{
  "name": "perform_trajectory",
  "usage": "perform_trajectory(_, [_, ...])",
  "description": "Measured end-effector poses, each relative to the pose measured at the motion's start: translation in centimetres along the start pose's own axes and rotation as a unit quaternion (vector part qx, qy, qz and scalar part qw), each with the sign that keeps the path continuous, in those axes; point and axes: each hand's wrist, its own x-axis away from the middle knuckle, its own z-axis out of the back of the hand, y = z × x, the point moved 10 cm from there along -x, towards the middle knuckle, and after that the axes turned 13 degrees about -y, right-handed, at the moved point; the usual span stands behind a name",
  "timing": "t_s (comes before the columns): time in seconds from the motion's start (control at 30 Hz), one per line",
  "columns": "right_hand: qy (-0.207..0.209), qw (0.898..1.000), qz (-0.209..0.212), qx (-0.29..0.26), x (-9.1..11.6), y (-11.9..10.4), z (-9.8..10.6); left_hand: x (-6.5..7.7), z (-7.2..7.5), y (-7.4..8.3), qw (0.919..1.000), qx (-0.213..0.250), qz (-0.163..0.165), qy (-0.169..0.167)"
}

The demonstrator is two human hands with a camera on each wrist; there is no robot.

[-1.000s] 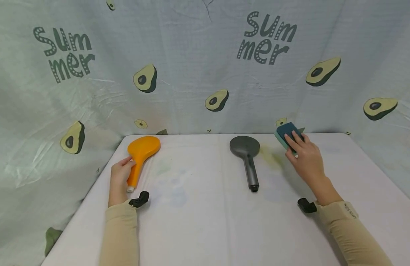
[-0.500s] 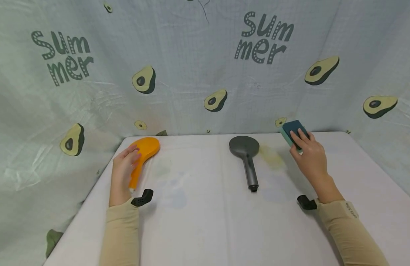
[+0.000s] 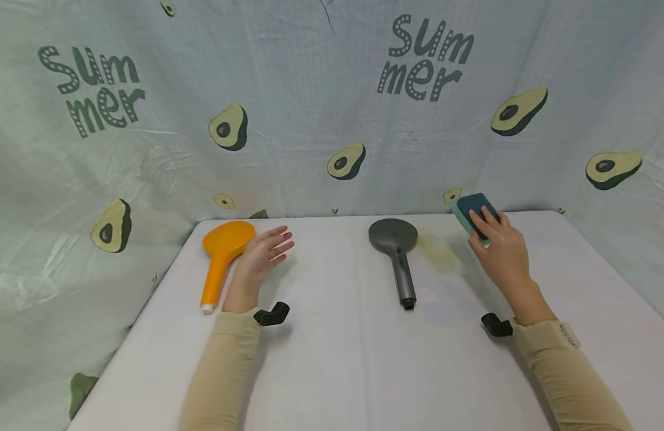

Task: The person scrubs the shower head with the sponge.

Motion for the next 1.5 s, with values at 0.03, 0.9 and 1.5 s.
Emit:
perform_trajectory(0.03, [-0.003,1.000,-0.004,-0.001,0.1,0.0,0.0,-0.4,-0.8,-0.3,0.9999,0.006,0.006,-0.012])
perform_trajectory(0.9, [-0.020,0.999,-0.029,-0.005,-0.5,-0.6,-0.7,-4.6,-17.7,-9.4,0.9673,0.139,0.116,-0.178])
perform_trajectory(1.5, [-0.030,0.999,-0.035,-0.017,-0.7,-1.1,-1.3,-7.1,-18.8,-11.5,0.9754,0.120,0.129,-0.132])
